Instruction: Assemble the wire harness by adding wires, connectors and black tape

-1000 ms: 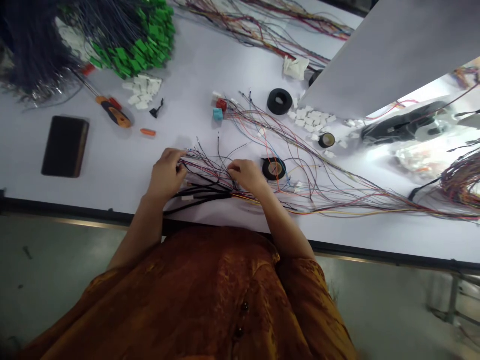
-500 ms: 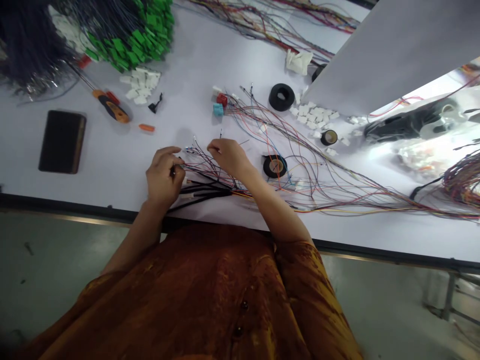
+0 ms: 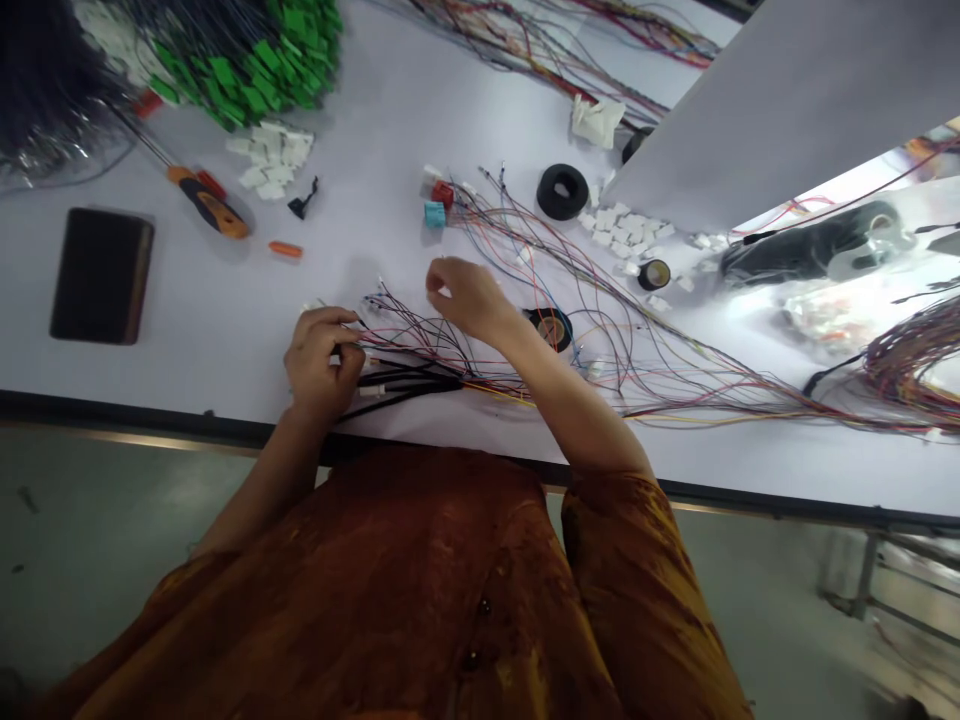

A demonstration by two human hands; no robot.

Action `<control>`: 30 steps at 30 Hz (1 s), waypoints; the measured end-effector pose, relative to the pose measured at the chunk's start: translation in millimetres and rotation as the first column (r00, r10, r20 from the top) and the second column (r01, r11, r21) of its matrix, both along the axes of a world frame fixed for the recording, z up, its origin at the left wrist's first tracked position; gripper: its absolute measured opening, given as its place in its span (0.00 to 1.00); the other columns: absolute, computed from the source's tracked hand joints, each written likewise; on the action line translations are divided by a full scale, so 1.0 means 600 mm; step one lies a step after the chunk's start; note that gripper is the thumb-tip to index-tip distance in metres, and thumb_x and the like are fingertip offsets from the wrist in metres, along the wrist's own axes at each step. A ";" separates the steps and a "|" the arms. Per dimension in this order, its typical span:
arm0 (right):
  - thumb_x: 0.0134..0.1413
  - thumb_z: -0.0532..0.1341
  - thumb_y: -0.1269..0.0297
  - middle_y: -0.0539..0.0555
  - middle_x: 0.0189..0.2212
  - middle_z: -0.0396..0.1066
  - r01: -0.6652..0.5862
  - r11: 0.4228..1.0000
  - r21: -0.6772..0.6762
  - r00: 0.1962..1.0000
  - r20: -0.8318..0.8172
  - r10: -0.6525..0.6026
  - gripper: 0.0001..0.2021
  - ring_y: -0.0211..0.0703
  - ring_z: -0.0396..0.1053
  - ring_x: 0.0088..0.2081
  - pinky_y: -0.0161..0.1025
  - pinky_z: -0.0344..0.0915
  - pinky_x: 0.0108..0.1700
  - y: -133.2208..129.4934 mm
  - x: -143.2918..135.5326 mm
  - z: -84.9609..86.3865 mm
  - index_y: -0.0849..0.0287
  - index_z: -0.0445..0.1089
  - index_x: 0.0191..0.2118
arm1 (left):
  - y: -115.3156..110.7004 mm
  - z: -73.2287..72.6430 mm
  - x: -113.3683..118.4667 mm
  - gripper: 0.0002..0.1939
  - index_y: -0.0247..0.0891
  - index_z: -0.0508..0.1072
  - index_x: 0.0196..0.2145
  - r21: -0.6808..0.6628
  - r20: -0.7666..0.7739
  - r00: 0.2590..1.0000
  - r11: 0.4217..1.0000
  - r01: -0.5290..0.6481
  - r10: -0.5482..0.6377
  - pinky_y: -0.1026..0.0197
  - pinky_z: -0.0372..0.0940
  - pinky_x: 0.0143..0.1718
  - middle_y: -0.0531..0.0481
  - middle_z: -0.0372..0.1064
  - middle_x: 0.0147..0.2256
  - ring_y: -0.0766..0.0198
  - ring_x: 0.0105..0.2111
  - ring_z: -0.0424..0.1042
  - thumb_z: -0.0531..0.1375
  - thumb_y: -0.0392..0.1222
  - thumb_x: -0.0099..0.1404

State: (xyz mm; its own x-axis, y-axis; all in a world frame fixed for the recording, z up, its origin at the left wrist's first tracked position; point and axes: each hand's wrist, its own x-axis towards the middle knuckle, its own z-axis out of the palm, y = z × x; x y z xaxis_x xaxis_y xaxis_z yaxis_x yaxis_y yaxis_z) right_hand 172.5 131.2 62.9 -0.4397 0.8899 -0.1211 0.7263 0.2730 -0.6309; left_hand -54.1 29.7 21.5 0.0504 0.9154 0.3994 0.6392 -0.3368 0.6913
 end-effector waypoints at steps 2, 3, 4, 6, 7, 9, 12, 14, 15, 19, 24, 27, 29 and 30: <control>0.58 0.57 0.69 0.55 0.32 0.73 0.093 0.995 0.030 0.995 0.044 -0.094 0.07 0.42 0.68 0.38 0.39 0.60 0.43 -0.017 0.030 0.015 0.62 0.73 0.33 | -0.001 -0.002 0.002 0.07 0.41 0.68 0.33 -0.007 -0.002 1.000 1.000 -0.027 0.027 0.50 0.66 0.51 0.47 0.72 0.44 0.57 0.47 0.70 0.55 0.30 0.60; 0.59 0.57 0.68 0.54 0.29 0.72 0.110 0.994 -0.029 0.991 0.085 -0.107 0.09 0.42 0.68 0.36 0.39 0.60 0.41 -0.026 0.046 0.018 0.62 0.73 0.31 | -0.001 -0.003 0.003 0.07 0.41 0.68 0.34 0.004 -0.004 0.999 0.999 -0.032 0.032 0.50 0.67 0.51 0.47 0.72 0.44 0.57 0.47 0.70 0.55 0.30 0.60; 0.58 0.58 0.67 0.53 0.26 0.71 0.105 0.985 -0.135 0.989 0.120 -0.089 0.10 0.41 0.67 0.33 0.38 0.59 0.39 -0.036 0.060 0.018 0.62 0.73 0.29 | -0.001 -0.004 0.004 0.07 0.41 0.68 0.34 0.024 -0.005 1.000 0.999 -0.031 0.031 0.50 0.67 0.51 0.47 0.72 0.44 0.57 0.47 0.70 0.55 0.31 0.60; 0.57 0.60 0.64 0.52 0.24 0.70 0.036 0.920 -0.389 0.997 0.083 -0.004 0.10 0.38 0.66 0.29 0.37 0.59 0.34 -0.054 0.082 0.008 0.61 0.74 0.29 | -0.001 -0.006 0.005 0.07 0.41 0.68 0.34 0.055 -0.006 1.000 0.998 -0.023 0.023 0.50 0.68 0.49 0.47 0.72 0.44 0.57 0.46 0.71 0.56 0.32 0.60; 0.56 0.61 0.63 0.51 0.24 0.71 0.000 0.875 -0.484 1.000 0.012 0.007 0.09 0.37 0.66 0.28 0.36 0.59 0.33 -0.063 0.089 -0.002 0.61 0.76 0.31 | 0.000 -0.006 0.006 0.06 0.41 0.68 0.34 0.060 -0.003 1.000 0.998 -0.021 0.021 0.51 0.68 0.48 0.47 0.72 0.44 0.57 0.46 0.71 0.56 0.32 0.60; 0.54 0.62 0.63 0.50 0.27 0.73 -0.028 0.817 -0.576 0.988 -0.138 -0.064 0.09 0.35 0.66 0.27 0.35 0.60 0.30 -0.077 0.093 -0.024 0.61 0.77 0.37 | 0.000 -0.005 0.006 0.05 0.41 0.68 0.34 0.068 0.025 0.999 0.997 -0.026 0.024 0.51 0.68 0.47 0.47 0.72 0.44 0.57 0.46 0.71 0.56 0.33 0.60; 0.49 0.63 0.66 0.48 0.26 0.70 0.014 0.798 -0.603 0.947 -0.248 -0.204 0.11 0.32 0.62 0.24 0.32 0.58 0.27 -0.093 0.083 -0.050 0.62 0.76 0.39 | 0.001 -0.001 0.007 0.07 0.42 0.68 0.34 0.073 0.107 0.994 0.997 0.002 -0.010 0.48 0.66 0.50 0.47 0.72 0.43 0.56 0.46 0.70 0.57 0.31 0.61; 0.48 0.61 0.69 0.45 0.21 0.66 0.075 0.788 -0.611 0.913 -0.275 -0.301 0.08 0.30 0.59 0.21 0.31 0.55 0.24 -0.101 0.076 -0.057 0.62 0.74 0.37 | 0.000 0.000 0.008 0.07 0.43 0.68 0.34 0.078 0.144 0.989 0.997 0.022 -0.033 0.47 0.65 0.50 0.47 0.72 0.43 0.56 0.46 0.70 0.57 0.31 0.61; 0.48 0.60 0.70 0.44 0.20 0.64 0.117 0.781 -0.614 0.887 -0.289 -0.360 0.06 0.30 0.58 0.20 0.31 0.54 0.23 -0.105 0.074 -0.059 0.61 0.72 0.35 | 0.000 0.000 0.008 0.08 0.44 0.68 0.34 0.084 0.150 0.988 0.996 0.027 -0.039 0.47 0.66 0.50 0.47 0.72 0.42 0.56 0.46 0.70 0.57 0.31 0.62; 0.46 0.57 0.71 0.45 0.23 0.67 0.170 0.707 -0.686 0.726 -0.398 -0.561 0.03 0.29 0.59 0.18 0.30 0.54 0.20 -0.120 0.080 -0.062 0.59 0.65 0.31 | -0.001 -0.007 0.005 0.08 0.44 0.68 0.33 0.129 0.153 0.988 0.992 0.008 -0.028 0.48 0.67 0.47 0.48 0.72 0.40 0.58 0.43 0.70 0.57 0.30 0.62; 0.50 0.62 0.59 0.43 0.23 0.65 0.115 0.585 -0.803 0.530 -0.448 -0.720 0.09 0.29 0.55 0.16 0.31 0.51 0.17 -0.130 0.090 -0.066 0.57 0.67 0.34 | -0.003 -0.014 0.000 0.07 0.43 0.66 0.31 0.075 0.151 0.988 0.997 -0.018 0.007 0.46 0.67 0.49 0.47 0.72 0.39 0.57 0.43 0.71 0.57 0.30 0.60; 0.50 0.66 0.52 0.43 0.22 0.62 0.154 0.586 -0.796 0.456 -0.469 -0.757 0.14 0.27 0.51 0.16 0.31 0.48 0.17 -0.131 0.089 -0.071 0.57 0.65 0.30 | -0.001 -0.016 -0.001 0.06 0.42 0.65 0.30 0.052 0.112 0.994 0.998 -0.027 0.021 0.48 0.68 0.48 0.47 0.72 0.38 0.57 0.42 0.71 0.57 0.32 0.59; 0.50 0.66 0.50 0.43 0.22 0.61 0.230 0.591 -0.773 0.339 -0.506 -0.793 0.17 0.27 0.49 0.16 0.31 0.48 0.18 -0.133 0.088 -0.077 0.56 0.62 0.29 | 0.003 -0.019 -0.003 0.05 0.42 0.65 0.29 0.000 0.071 0.997 0.999 -0.036 0.036 0.49 0.68 0.47 0.46 0.72 0.38 0.57 0.42 0.72 0.56 0.32 0.58; 0.50 0.66 0.49 0.43 0.23 0.61 0.272 0.595 -0.756 0.279 -0.530 -0.801 0.18 0.27 0.48 0.17 0.31 0.48 0.18 -0.134 0.087 -0.079 0.56 0.61 0.29 | 0.005 -0.021 -0.006 0.05 0.41 0.65 0.29 -0.029 0.055 0.998 0.999 -0.034 0.036 0.50 0.69 0.47 0.46 0.72 0.38 0.57 0.42 0.72 0.56 0.32 0.58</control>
